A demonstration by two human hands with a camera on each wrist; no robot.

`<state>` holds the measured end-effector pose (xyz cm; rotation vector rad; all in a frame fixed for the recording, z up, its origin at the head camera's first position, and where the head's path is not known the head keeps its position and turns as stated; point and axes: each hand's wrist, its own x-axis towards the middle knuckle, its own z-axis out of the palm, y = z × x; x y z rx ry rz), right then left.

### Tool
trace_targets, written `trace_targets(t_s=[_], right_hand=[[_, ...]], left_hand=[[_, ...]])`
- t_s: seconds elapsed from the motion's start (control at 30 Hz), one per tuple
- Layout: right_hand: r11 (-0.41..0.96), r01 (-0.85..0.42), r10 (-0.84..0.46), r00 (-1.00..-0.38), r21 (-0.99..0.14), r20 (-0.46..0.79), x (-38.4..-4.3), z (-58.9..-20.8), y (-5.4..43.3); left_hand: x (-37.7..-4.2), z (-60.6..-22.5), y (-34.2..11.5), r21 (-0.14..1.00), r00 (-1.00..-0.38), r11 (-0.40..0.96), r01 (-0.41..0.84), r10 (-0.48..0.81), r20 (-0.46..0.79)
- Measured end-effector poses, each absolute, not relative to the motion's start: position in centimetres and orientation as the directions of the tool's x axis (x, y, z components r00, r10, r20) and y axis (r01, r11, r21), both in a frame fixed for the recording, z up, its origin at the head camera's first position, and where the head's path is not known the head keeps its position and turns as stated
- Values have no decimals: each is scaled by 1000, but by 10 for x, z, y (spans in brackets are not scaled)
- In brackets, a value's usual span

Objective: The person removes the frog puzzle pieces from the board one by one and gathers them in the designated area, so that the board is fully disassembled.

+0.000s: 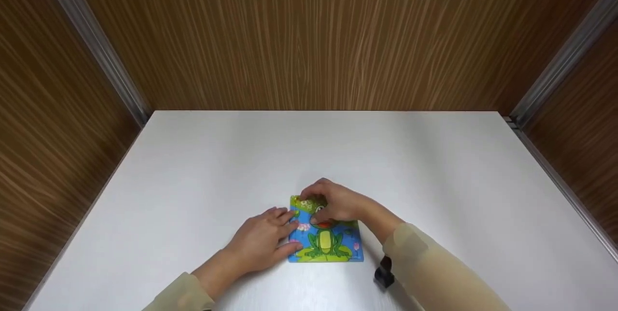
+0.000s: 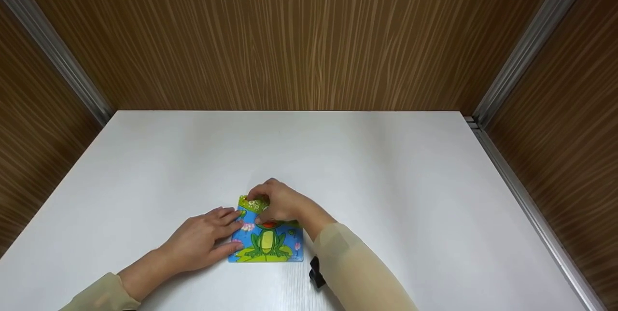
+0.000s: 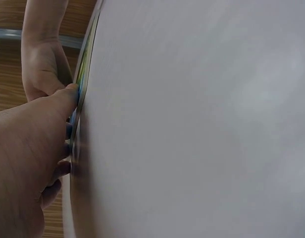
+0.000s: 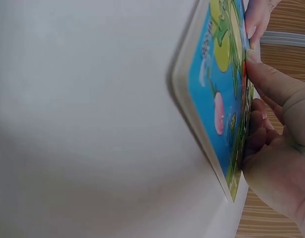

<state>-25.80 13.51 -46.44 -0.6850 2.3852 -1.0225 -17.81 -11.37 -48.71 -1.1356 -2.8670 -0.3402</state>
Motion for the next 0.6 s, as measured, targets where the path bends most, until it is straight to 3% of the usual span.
trace_targets(t_s=[0.6], right_hand=[[554,-272,-625,-760,-787,-177,-258,-467,135]], left_hand=[[-178,-489,-114,193,-734,709,678,668,125]])
